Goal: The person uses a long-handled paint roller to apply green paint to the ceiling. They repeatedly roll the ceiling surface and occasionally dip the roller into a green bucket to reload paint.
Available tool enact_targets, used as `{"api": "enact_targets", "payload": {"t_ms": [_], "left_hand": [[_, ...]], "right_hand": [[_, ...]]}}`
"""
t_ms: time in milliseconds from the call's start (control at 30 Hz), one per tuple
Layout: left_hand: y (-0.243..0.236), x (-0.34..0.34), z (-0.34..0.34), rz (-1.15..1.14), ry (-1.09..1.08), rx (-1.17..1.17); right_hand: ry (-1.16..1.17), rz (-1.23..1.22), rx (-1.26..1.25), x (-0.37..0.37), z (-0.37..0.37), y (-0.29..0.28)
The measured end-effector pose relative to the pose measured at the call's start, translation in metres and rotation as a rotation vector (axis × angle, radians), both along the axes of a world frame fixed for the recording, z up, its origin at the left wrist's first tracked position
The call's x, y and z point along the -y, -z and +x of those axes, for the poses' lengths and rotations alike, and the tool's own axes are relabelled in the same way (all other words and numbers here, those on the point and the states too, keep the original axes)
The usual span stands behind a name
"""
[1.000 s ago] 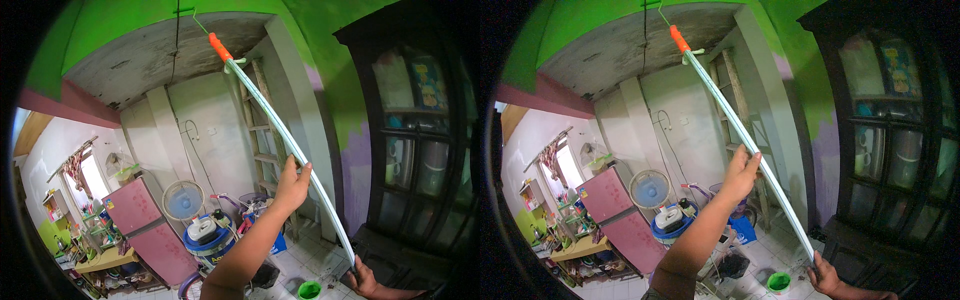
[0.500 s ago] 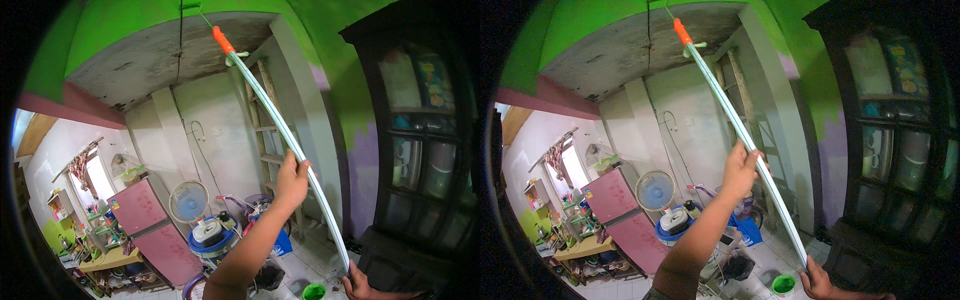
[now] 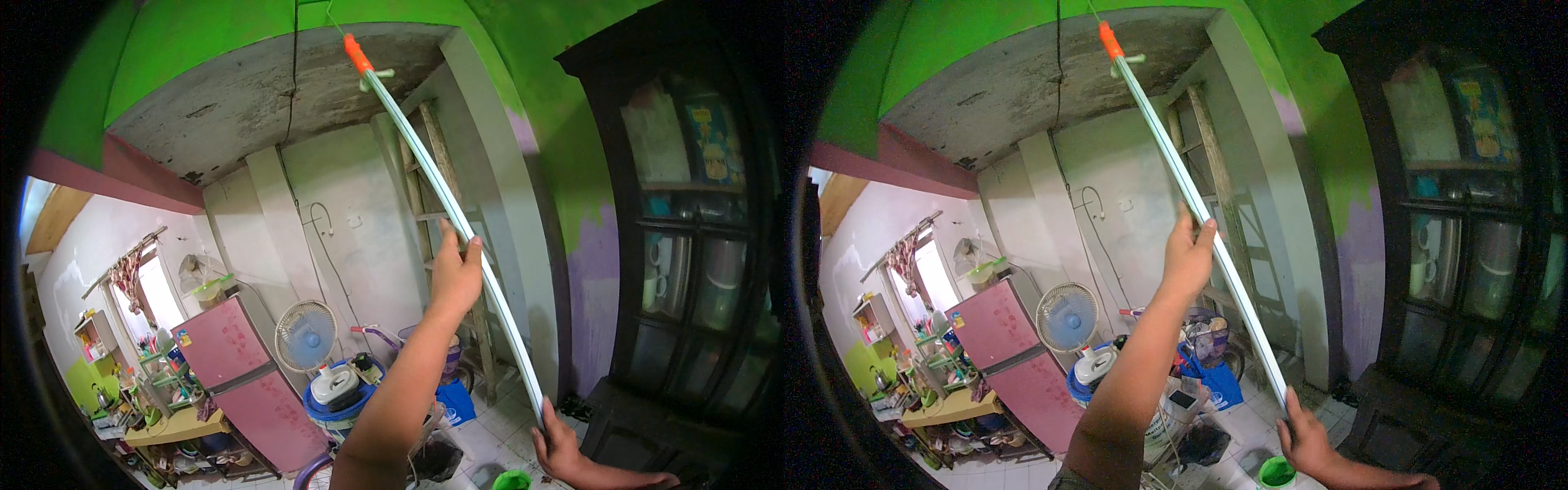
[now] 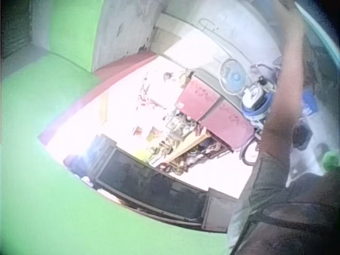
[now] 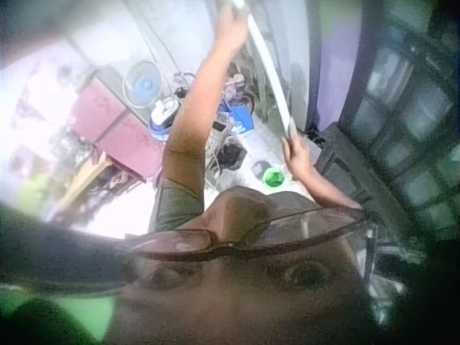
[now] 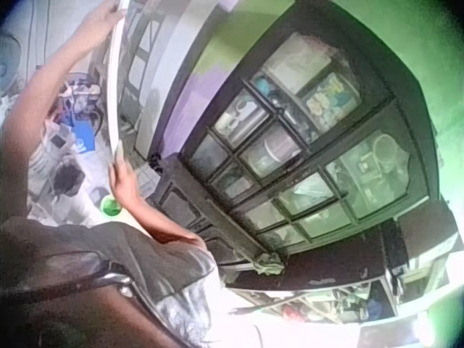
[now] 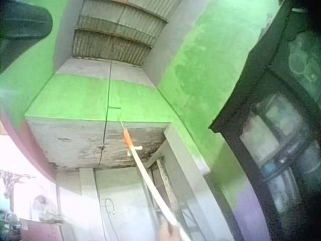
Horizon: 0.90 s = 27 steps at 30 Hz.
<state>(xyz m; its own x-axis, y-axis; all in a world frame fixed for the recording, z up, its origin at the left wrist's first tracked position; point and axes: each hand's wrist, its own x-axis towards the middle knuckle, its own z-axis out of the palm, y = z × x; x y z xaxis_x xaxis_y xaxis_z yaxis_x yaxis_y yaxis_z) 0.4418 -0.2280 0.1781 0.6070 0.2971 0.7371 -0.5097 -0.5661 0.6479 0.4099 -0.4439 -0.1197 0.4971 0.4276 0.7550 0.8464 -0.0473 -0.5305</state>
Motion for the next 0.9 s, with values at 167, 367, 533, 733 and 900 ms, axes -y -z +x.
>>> {"api": "enact_targets", "payload": {"t_ms": [167,367,533,733,900], "left_hand": [[-0.003,0.014,-0.022,0.052,-0.147,0.143],[0.003,-0.005,-0.051,0.087,-0.186,0.164],[0.000,-0.033,-0.066,0.046,-0.293,0.119],[-0.009,-0.042,-0.096,0.032,-0.322,0.115],[-0.009,-0.039,-0.106,0.064,-0.320,0.134]], "right_hand": [[0.023,0.164,0.058,-0.062,0.047,-0.116],[-0.044,0.384,0.118,-0.128,0.105,-0.254],[-0.012,0.489,0.185,-0.145,0.131,-0.385],[-0.009,0.342,-0.023,-0.123,0.116,-0.514],[0.154,0.380,0.274,-0.133,0.162,-0.607]]}}
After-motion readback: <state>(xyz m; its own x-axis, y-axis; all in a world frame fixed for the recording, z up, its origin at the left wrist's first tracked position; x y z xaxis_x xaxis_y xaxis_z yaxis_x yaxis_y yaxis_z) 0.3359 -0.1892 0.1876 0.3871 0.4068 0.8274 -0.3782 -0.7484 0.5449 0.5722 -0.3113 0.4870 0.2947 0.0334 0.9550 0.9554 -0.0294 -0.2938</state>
